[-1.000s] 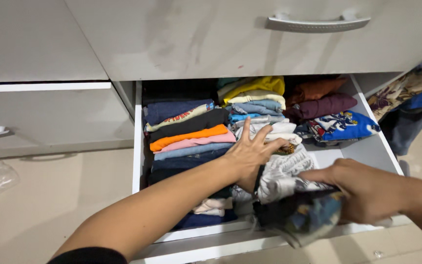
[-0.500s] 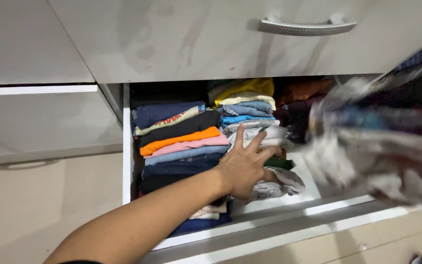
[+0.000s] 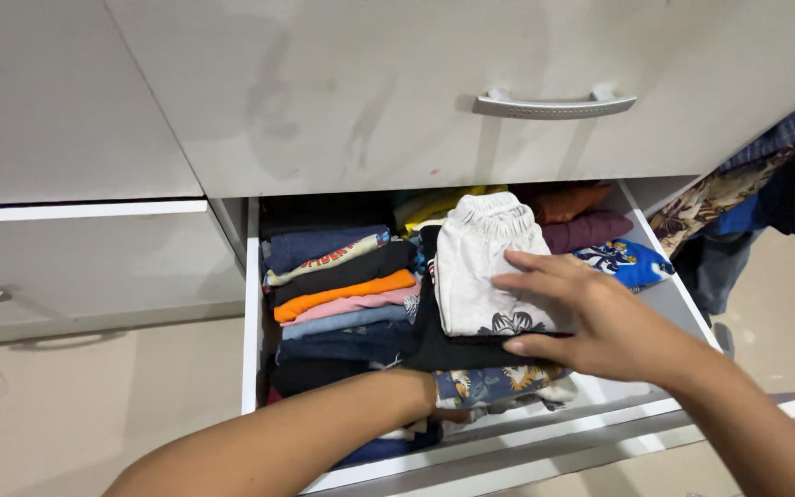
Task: The person irons several items of clothing including a green shirt and grey shorts, then folds them by hand and places them into a dresser drawer with other folded clothes.
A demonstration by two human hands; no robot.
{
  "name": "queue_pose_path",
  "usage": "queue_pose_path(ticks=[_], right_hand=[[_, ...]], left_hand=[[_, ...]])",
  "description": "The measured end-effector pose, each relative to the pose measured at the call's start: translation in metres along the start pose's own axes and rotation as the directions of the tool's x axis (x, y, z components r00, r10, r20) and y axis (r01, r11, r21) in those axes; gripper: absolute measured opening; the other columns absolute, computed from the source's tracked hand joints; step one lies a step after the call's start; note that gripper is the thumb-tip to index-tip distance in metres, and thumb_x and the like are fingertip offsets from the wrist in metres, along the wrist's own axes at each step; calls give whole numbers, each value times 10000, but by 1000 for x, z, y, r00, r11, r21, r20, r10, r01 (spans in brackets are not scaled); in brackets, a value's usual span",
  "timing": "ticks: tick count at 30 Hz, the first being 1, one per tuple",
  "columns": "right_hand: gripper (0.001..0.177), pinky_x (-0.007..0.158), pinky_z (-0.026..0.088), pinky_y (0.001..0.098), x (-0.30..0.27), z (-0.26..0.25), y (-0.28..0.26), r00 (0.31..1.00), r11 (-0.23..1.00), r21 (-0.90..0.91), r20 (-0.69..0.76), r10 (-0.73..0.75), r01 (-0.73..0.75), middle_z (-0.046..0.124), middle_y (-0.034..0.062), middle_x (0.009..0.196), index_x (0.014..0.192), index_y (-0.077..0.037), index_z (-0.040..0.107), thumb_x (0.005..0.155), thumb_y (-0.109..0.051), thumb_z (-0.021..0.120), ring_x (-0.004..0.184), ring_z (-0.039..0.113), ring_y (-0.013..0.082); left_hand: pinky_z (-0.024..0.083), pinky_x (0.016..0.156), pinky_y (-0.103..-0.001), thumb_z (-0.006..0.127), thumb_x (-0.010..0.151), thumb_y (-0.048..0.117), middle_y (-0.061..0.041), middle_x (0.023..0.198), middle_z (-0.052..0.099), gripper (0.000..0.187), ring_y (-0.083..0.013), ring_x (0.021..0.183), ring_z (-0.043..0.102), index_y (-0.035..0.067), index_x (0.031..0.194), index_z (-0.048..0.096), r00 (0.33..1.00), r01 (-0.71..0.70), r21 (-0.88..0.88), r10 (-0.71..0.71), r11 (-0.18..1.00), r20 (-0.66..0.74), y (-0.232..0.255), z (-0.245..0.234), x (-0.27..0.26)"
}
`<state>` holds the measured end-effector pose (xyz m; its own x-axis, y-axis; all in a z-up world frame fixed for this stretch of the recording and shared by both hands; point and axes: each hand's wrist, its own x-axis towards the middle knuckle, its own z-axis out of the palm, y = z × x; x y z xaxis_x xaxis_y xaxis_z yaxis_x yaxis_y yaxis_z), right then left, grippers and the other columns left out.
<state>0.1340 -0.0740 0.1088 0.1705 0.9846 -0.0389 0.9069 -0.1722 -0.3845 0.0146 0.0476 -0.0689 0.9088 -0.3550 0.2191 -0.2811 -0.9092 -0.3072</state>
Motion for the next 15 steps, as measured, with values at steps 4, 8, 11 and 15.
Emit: queue_pose_path(ticks=[4,8,11,15], right_hand=[[495,996,483,407,16,13,10,987,996,-2,-136,-90,91,638,157,1408,1193,-128,782,728,-285,842,1230,612,303],[492,863,552,406,25,10,23,906,889,194,-1,423,-414,769,150,1108,1366,-191,738,885,-269,805,967,676,322],[344,849,527,304,30,-1,26,813,669,530,68,579,-521,818,105,1013,1167,-74,812,918,-293,717,929,697,144],[265,829,547,301,31,-18,43,737,429,859,-95,669,-278,763,56,1007,1117,-26,742,945,-221,687,915,693,152]], left_hand=[[189,1191,-605,642,846,278,-101,1504,484,413,-336,1438,354,188,1244,708,977,-210,313,192,926,89,3,-42,-6],[224,1202,-568,608,903,271,-116,1454,543,362,-322,1413,415,119,1208,730,884,-442,564,448,698,138,18,-64,-15],[251,1211,-540,582,946,265,-128,1416,587,349,-311,1395,461,66,1181,746,865,-417,635,498,650,58,29,-67,-19],[180,1286,-519,533,936,360,-139,1569,472,543,-307,1528,277,73,1364,706,914,-187,534,345,825,-214,29,-71,-14]])
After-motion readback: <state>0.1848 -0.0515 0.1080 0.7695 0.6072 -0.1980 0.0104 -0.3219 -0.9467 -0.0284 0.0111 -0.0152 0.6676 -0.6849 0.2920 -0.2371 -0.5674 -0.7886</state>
